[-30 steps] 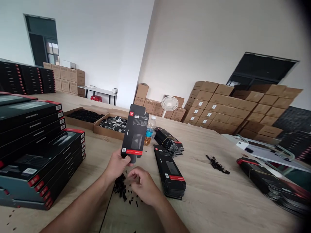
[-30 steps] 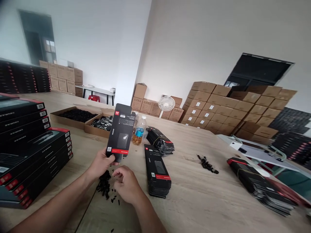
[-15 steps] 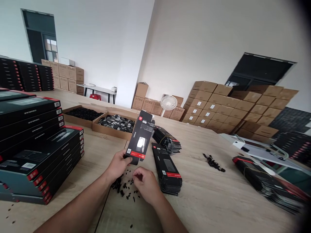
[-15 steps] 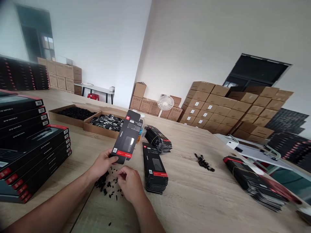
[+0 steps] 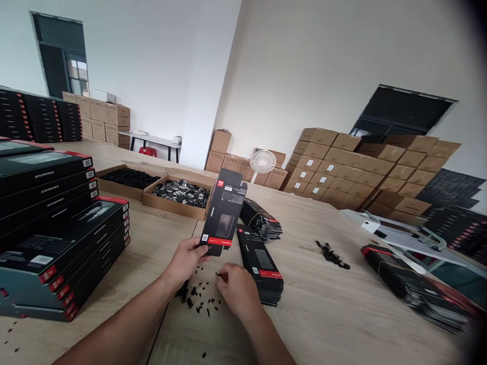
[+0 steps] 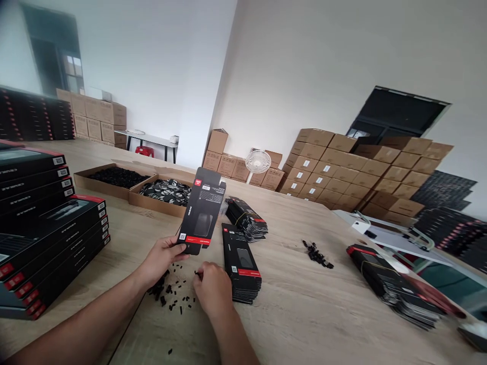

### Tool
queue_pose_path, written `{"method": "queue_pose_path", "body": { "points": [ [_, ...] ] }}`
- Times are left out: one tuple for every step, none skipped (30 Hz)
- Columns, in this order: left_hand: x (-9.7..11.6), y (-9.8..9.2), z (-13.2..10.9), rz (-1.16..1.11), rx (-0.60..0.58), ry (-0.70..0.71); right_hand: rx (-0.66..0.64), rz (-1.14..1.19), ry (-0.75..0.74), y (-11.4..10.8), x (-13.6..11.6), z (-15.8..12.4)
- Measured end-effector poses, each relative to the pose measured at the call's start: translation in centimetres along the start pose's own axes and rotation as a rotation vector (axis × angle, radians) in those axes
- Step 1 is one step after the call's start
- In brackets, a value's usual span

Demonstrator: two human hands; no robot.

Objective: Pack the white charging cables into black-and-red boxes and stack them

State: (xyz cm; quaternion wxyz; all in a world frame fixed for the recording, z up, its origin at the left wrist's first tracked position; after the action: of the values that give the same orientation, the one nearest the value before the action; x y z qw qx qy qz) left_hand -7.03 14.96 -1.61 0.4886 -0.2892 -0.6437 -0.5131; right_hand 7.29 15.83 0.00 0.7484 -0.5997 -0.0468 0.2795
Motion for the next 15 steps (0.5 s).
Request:
{"method": "queue_pose_path", "body": {
  "points": [
    [-0.1,0.1,0.0,-0.013,-0.004,-0.008,-0.004,0.002,-0.007,0.1,-0.1,0.0],
    [-0.1,0.2,-0.1,-0.023,-0.008,-0.015,-0.004,0.002,-0.010,0.2,-0.1,0.0],
    [-0.1,0.2,-0.1,-0.031,-0.011,-0.021,-0.001,0.000,-0.012,0.2,-0.1,0.0],
    [-0.2,0.2,-0.1,-0.035,-0.013,-0.026,0.001,-0.004,-0.016,0.3,-0.1,0.0],
    [-0.2,0.3,-0.1,-0.037,-0.016,-0.030,0.006,-0.005,-0.025,0.3,-0.1,0.0],
    [-0.2,0.3,-0.1,-0.036,-0.019,-0.034,0.016,-0.001,-0.036,0.3,-0.2,0.0],
    [-0.3,0.4,-0.2,-0.034,-0.025,-0.036,0.033,0.014,-0.046,0.1,-0.3,0.0],
    [-0.3,0.5,-0.3,-0.031,-0.033,-0.036,0.058,0.044,-0.054,-0.1,-0.4,0.0],
    [-0.3,0.7,-0.4,-0.027,-0.044,-0.035,0.090,0.092,-0.059,-0.3,-0.4,0.1],
    [-0.4,1.0,-0.6,-0.023,-0.059,-0.032,0.128,0.155,-0.057,-0.7,-0.4,0.1],
    [-0.5,1.3,-0.8,-0.018,-0.077,-0.027,0.166,0.229,-0.050,-1.1,-0.3,0.2],
    [-0.6,1.7,-1.0,-0.011,-0.100,-0.023,0.202,0.304,-0.041,-1.4,-0.1,0.3],
    [-0.7,2.2,-1.2,-0.003,-0.123,-0.017,0.232,0.374,-0.033,-1.7,0.0,0.3],
    [-0.8,2.6,-1.5,0.008,-0.146,-0.009,0.254,0.431,-0.029,-1.9,0.2,0.4],
    [-1.0,3.0,-1.7,0.022,-0.166,0.003,0.269,0.472,-0.027,-2.1,0.3,0.4]
  ]
}}
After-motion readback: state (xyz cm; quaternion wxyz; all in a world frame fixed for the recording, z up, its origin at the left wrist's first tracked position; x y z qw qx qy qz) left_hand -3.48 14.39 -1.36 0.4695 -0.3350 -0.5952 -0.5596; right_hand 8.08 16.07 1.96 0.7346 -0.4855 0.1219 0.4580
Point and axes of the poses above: each hand's wrist, its own z-axis towards the middle knuckle, its own y-axis out of the palm, x = y × z, the point moved 10 cm from there along z, towards the middle knuckle, and after that the axes turned 6 degrees about x, right-handed, at the moved point
